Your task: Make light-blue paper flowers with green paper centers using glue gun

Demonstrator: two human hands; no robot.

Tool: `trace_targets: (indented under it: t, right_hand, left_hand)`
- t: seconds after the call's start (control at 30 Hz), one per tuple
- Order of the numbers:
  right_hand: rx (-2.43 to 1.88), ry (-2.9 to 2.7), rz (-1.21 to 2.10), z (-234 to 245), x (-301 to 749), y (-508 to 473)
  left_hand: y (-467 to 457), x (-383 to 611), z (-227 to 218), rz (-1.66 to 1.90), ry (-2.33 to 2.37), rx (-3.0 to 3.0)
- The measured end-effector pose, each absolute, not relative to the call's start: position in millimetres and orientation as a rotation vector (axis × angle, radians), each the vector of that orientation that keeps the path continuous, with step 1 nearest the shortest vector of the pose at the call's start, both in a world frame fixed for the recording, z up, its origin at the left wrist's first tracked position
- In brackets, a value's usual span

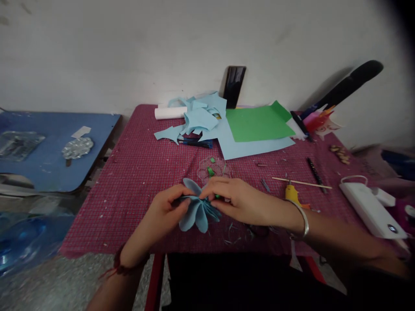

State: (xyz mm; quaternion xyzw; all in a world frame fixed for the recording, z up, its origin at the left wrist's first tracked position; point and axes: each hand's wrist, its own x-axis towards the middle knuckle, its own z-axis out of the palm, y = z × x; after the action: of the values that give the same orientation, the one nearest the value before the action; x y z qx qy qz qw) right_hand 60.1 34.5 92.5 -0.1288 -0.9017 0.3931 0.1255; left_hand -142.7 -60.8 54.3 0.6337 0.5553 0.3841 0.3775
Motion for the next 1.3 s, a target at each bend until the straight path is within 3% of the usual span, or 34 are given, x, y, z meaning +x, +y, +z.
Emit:
trace_targets:
  t: [0.53, 0.97, 1.3]
  right_hand:
    - [-0.291, -2.724, 0.881, 89.4, 74.5, 25.4]
    - [-0.355, -2.402, 1.227, 86.3, 65.1, 43.1]
    - [-0.386, -2.482, 1.211, 91.6, 61.8, 41.6]
  left_hand:
    - [-89.3, -106.2, 31.7, 1.322, 1.67, 2.08]
    - [-74.8, -108.3, 44.9, 1.304, 1.53, 1.551]
    - [-75.1, -106.6, 35.7, 1.36, 1.497, 1.403]
